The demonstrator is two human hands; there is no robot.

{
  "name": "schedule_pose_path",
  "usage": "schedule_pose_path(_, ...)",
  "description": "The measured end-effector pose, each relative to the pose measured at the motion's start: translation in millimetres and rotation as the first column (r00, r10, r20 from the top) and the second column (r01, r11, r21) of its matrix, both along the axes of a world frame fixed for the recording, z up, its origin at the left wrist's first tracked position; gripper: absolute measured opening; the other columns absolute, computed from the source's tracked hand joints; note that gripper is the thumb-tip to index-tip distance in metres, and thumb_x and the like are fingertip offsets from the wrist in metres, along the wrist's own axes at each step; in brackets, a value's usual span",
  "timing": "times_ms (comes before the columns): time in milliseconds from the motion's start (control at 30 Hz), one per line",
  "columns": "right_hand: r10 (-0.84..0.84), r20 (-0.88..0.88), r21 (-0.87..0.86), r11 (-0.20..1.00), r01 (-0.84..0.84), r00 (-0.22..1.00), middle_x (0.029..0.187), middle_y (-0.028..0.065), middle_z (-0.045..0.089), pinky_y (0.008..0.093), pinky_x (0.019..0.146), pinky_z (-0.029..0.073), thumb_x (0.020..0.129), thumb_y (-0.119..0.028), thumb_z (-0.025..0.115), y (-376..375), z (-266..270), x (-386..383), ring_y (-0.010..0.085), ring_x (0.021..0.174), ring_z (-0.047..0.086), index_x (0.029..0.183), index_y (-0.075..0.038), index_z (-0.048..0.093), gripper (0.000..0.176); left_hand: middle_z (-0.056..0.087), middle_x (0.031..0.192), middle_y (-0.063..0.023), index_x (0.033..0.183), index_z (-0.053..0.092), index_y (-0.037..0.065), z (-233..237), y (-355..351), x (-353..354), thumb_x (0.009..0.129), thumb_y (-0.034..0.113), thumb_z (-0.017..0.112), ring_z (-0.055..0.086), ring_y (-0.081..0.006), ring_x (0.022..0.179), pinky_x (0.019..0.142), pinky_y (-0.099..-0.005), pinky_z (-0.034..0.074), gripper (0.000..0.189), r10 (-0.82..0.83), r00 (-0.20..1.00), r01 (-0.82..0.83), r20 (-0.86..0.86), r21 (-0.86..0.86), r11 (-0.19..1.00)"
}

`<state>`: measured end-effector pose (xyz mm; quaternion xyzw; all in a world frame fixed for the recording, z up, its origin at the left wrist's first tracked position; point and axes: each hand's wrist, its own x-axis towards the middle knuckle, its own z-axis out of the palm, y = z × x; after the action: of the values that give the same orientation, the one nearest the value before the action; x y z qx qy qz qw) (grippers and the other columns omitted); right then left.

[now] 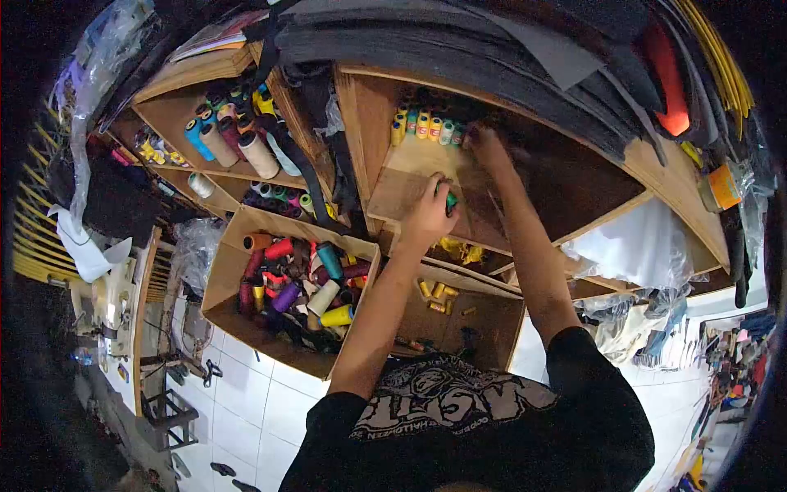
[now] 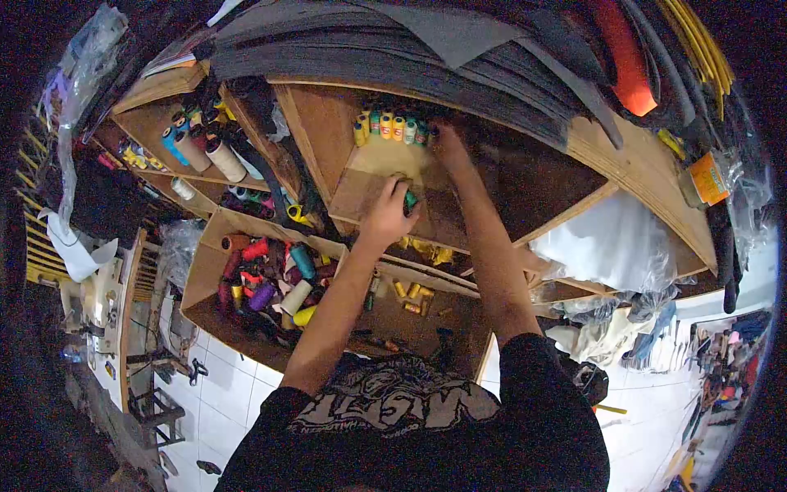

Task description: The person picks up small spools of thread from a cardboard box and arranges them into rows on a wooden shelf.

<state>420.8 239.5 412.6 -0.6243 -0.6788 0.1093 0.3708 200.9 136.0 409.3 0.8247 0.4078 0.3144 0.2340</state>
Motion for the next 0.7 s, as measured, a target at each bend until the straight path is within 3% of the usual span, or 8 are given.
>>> schedule_pose_path(133,-0.021,0.08,0.108,0.994,0.012,0.997,0.105,0.0199,0.064,0.0361,0.084,0.047,0.084,-0.005,0.062,-10,4,-3,0.0275,0.098,0.062,0.12,-0.003,0.056,0.037,0.041,0.131,-0.0159,0.119,0.05,0.002,-5,2,1,0.08,0.023,0.069,0.057,-0.0404,0.103,0.082,-0.0471,0.051,0.049,0.004,1.0,-0.004,-0.013,0.016,1.0)
schedule_pose_path(200,-0.039,-0.014,0.092,0.995,0.04,0.999,0.107,0.0198,0.064,0.037,0.084,0.047,0.084,-0.005,0.062,-13,4,-6,0.0277,0.098,0.063,0.122,-0.003,0.054,0.039,0.041,0.132,-0.0157,0.12,0.05,0.002,-5,1,-1,0.08,0.024,0.069,0.057,-0.0401,0.104,0.082,-0.0473,0.051,0.049,0.018,1.0,-0.015,-0.025,0.094,0.995)
schedule_pose_path(300,-0.09,-0.215,0.007,0.996,0.094,0.972,0.109,0.0195,0.064,0.0383,0.083,0.048,0.083,-0.007,0.064,-23,15,-10,0.0278,0.095,0.064,0.122,-0.002,0.054,0.04,0.039,0.137,-0.0128,0.123,0.047,0.004,-5,0,0,0.078,0.024,0.069,0.05,-0.0366,0.116,0.089,-0.0484,0.048,0.054,0.02,1.0,-0.018,-0.02,0.054,0.998)
schedule_pose_path(367,-0.079,-0.265,0.16,0.979,0.125,0.961,0.108,0.0194,0.065,0.0388,0.083,0.048,0.083,-0.011,0.065,-41,25,-17,0.0284,0.094,0.065,0.12,-0.002,0.056,0.039,0.039,0.135,-0.0169,0.13,0.041,0.005,3,-2,-2,0.079,0.024,0.07,0.051,-0.0402,0.112,0.088,-0.048,0.049,0.061,0.031,0.999,-0.03,-0.034,0.021,0.999)
schedule_pose_path(467,-0.105,-0.046,-0.206,0.974,0.093,0.993,0.104,0.0195,0.067,0.0375,0.081,0.049,0.082,-0.017,0.067,-94,74,-43,0.0254,0.092,0.064,0.115,0.002,0.06,0.039,0.037,0.135,-0.0209,0.139,0.032,0.007,5,0,-2,0.079,0.02,0.072,0.047,-0.0435,0.116,0.092,-0.0476,0.047,0.074,-0.016,0.995,0.015,0.103,0.013,1.0)
schedule_pose_path(567,0.087,-0.233,-0.433,0.882,-0.184,0.969,0.101,0.0189,0.068,0.0357,0.08,0.049,0.08,-0.022,0.069,-111,56,-53,0.0237,0.09,0.065,0.111,0.003,0.062,0.041,0.032,0.139,-0.0202,0.144,0.023,0.01,6,-3,-1,0.077,0.014,0.073,0.045,-0.044,0.12,0.093,-0.0465,0.047,0.084,-0.069,0.975,0.052,0.211,0.086,0.995)
schedule_pose_path(667,0.119,-0.082,-0.422,0.895,-0.143,0.989,0.101,0.0176,0.068,0.0347,0.081,0.049,0.078,-0.021,0.07,-120,34,-60,0.0213,0.089,0.064,0.113,0.003,0.062,0.043,0.029,0.142,-0.0195,0.146,0.019,0.01,8,-2,-4,0.075,0.01,0.074,0.045,-0.0449,0.121,0.093,-0.0469,0.047,0.09,-0.085,0.974,0.066,0.209,0.097,0.993)
schedule_pose_path(700,0.129,-0.146,-0.374,0.911,-0.176,0.981,0.1,0.0167,0.068,0.0343,0.081,0.049,0.077,-0.02,0.07,-119,16,-54,0.0208,0.089,0.064,0.113,0.002,0.062,0.043,0.028,0.142,-0.0196,0.147,0.018,0.011,6,-1,-5,0.075,0.009,0.075,0.045,-0.0454,0.121,0.093,-0.0473,0.047,0.092,-0.086,0.977,0.07,0.197,0.084,0.994)
